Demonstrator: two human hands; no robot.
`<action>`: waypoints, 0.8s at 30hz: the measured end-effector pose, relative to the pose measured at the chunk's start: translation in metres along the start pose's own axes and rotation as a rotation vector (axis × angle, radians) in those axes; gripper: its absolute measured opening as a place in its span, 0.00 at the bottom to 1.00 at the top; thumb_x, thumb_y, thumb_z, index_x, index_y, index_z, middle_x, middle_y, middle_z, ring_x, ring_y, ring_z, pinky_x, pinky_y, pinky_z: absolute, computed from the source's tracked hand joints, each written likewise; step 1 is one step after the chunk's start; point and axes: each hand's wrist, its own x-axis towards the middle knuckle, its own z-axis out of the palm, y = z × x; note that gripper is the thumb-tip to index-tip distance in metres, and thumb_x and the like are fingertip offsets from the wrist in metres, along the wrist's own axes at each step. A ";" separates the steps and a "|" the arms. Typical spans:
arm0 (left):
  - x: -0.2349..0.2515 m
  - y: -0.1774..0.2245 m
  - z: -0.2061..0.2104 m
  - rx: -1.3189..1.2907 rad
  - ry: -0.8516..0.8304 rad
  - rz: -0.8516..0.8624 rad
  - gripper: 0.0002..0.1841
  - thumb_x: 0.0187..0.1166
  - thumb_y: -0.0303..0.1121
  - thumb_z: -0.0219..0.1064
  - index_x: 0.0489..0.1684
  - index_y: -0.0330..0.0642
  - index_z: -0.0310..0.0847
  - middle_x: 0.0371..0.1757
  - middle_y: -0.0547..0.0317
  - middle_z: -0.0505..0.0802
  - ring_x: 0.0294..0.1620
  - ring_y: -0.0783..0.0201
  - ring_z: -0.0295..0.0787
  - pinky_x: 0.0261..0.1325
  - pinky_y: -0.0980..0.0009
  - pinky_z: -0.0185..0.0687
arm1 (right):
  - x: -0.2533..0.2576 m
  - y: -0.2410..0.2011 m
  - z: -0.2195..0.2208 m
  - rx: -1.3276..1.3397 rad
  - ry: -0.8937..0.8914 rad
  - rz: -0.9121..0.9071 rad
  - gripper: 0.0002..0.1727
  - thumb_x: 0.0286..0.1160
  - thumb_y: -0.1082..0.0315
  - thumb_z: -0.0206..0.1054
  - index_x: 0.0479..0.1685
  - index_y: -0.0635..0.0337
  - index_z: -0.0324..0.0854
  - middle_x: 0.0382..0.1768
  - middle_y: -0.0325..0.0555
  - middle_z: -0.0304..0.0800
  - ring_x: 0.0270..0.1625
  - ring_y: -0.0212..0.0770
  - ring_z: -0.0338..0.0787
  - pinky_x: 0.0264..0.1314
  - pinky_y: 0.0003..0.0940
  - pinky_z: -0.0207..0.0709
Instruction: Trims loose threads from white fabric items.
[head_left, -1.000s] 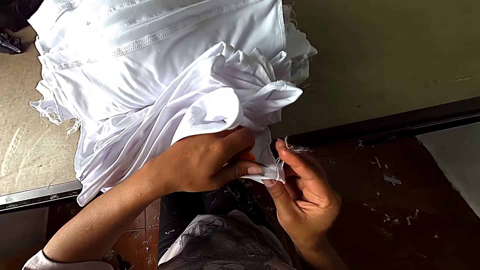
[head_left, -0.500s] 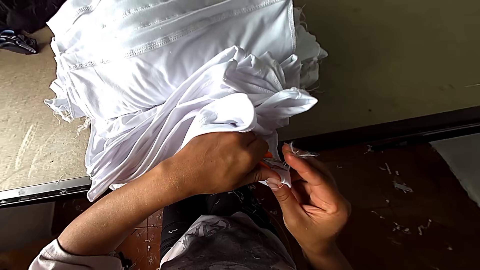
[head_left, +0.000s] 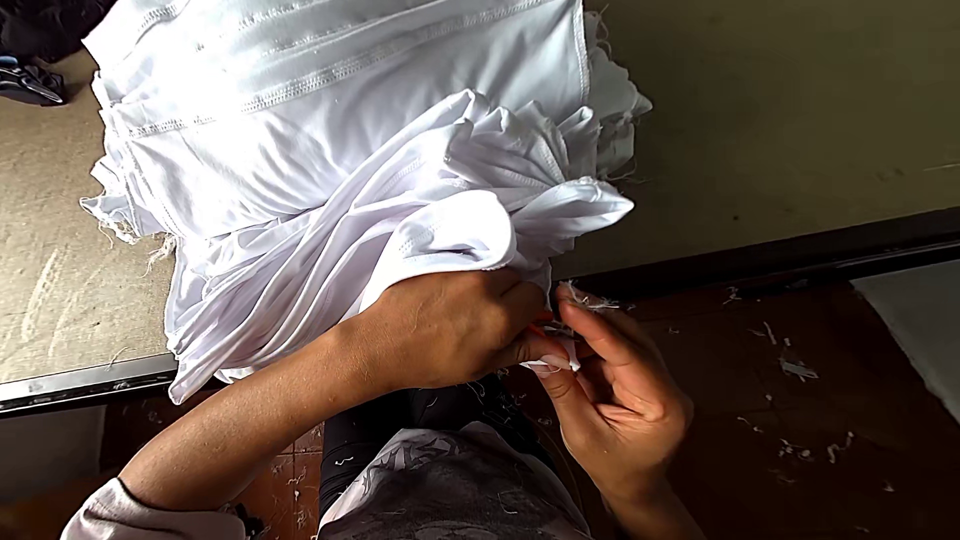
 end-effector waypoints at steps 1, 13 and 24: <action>0.000 0.000 0.001 -0.010 0.002 0.004 0.22 0.86 0.50 0.60 0.34 0.39 0.86 0.27 0.57 0.87 0.28 0.62 0.87 0.25 0.70 0.76 | 0.000 0.000 0.000 0.003 -0.006 -0.001 0.23 0.78 0.69 0.72 0.73 0.49 0.83 0.72 0.30 0.84 0.68 0.27 0.86 0.69 0.23 0.84; -0.008 -0.008 -0.009 -0.102 0.033 -0.047 0.22 0.86 0.51 0.60 0.41 0.40 0.88 0.27 0.61 0.88 0.29 0.67 0.86 0.28 0.71 0.76 | 0.000 0.002 0.001 0.023 0.030 0.017 0.30 0.76 0.68 0.74 0.81 0.47 0.77 0.78 0.31 0.79 0.73 0.30 0.84 0.73 0.26 0.83; -0.002 -0.003 0.006 -0.196 0.010 -0.025 0.19 0.87 0.47 0.60 0.38 0.39 0.86 0.28 0.60 0.87 0.31 0.67 0.85 0.31 0.74 0.78 | -0.001 0.001 0.002 -0.024 0.028 -0.006 0.33 0.76 0.68 0.74 0.84 0.46 0.74 0.81 0.28 0.75 0.77 0.28 0.80 0.75 0.23 0.79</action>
